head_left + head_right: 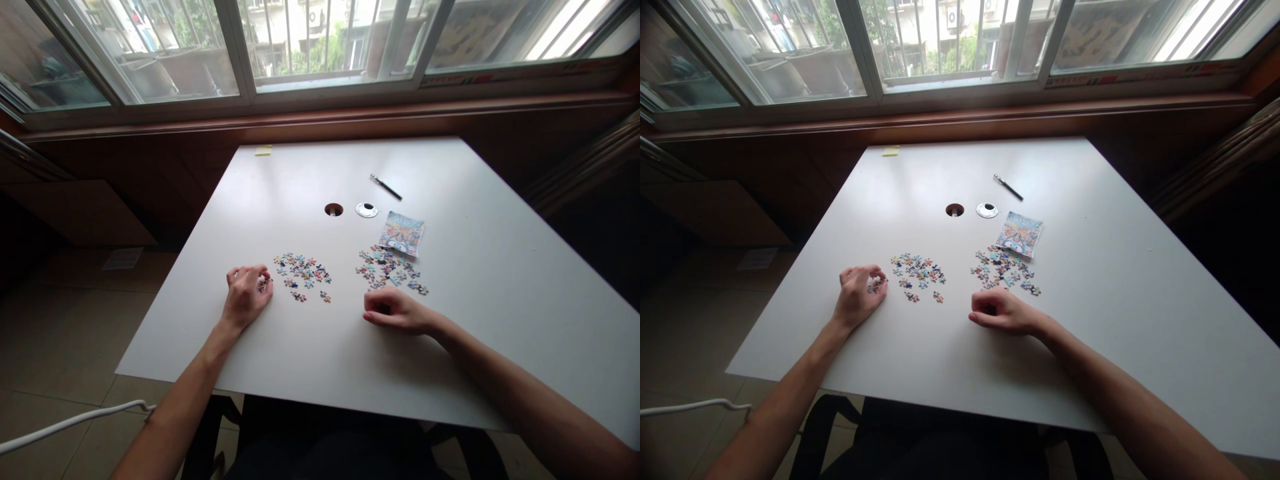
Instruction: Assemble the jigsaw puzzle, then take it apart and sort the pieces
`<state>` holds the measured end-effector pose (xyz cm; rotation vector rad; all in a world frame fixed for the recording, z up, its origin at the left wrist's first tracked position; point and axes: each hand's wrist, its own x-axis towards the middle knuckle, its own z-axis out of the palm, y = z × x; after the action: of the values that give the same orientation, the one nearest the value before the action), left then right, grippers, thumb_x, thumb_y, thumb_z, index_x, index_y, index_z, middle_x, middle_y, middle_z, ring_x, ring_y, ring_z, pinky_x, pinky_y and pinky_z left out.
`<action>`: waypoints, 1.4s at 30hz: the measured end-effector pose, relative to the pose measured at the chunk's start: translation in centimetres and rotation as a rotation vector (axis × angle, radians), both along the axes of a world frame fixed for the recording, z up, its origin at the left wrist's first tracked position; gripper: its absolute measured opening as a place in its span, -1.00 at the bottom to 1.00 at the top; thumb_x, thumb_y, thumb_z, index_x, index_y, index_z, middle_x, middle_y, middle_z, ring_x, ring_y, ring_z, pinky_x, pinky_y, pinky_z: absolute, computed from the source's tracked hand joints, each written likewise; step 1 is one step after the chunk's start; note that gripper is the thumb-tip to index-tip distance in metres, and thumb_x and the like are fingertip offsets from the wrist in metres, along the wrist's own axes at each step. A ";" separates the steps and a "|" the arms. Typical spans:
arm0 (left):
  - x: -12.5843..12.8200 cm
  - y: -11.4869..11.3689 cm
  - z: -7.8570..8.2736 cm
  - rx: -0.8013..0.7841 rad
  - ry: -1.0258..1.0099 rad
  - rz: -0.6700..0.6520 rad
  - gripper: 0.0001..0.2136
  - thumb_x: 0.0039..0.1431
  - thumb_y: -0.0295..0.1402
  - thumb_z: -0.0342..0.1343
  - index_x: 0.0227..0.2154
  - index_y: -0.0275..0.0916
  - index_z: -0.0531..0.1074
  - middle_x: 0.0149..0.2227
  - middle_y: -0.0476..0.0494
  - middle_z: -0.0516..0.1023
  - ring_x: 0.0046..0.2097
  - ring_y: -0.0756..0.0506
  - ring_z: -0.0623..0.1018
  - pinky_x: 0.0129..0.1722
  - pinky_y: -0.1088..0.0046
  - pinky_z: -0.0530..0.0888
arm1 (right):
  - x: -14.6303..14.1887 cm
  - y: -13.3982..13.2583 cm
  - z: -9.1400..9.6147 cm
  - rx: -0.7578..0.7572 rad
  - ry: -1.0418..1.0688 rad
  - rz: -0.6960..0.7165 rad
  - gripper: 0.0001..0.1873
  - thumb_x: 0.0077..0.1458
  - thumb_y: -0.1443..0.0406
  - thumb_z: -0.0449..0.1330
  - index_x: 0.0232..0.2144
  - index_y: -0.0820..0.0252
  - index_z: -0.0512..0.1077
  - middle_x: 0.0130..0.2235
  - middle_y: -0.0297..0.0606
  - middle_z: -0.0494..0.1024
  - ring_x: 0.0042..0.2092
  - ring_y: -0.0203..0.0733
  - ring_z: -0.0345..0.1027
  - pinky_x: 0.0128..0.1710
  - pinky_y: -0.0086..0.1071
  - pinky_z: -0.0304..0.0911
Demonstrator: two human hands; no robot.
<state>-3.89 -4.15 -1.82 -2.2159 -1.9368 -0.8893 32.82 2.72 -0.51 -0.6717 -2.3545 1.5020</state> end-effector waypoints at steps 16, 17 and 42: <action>0.7 -0.2 1.4 -0.199 0.180 -0.122 -0.79 0.22 -0.30 0.08 -0.09 -0.04 0.43 0.32 0.02 0.29 0.38 -0.26 0.17 0.32 0.00 -0.06 | 0.2 0.1 0.4 -0.019 0.012 0.027 -0.62 0.25 0.13 0.17 -0.52 0.21 0.26 -0.55 -0.44 0.18 -0.48 -0.37 -0.01 -0.48 -0.44 -0.05; 0.7 -0.2 1.4 -0.202 0.173 -0.120 -0.83 0.22 -0.30 0.08 -0.13 -0.06 0.42 0.32 0.02 0.30 0.38 -0.26 0.17 0.33 0.00 -0.07 | 0.2 0.1 0.4 -0.015 0.012 0.030 -0.62 0.25 0.13 0.17 -0.52 0.21 0.26 -0.54 -0.44 0.18 -0.48 -0.37 0.00 -0.48 -0.44 -0.05; 0.2 6.5 2.3 -0.220 0.043 -0.050 -0.85 0.24 -0.24 0.17 -0.18 0.10 0.61 0.03 -0.06 0.55 0.09 -0.28 0.38 0.03 0.04 0.26 | 0.2 0.0 0.0 -0.073 0.008 -0.008 -0.60 0.24 0.09 0.18 -0.51 0.24 0.30 -0.55 -0.45 0.18 -0.50 -0.39 0.00 -0.51 -0.47 -0.05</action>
<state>-3.67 2.33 0.50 -2.3884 -2.0578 -0.6559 33.02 2.74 -0.51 -0.6894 -2.2980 1.5910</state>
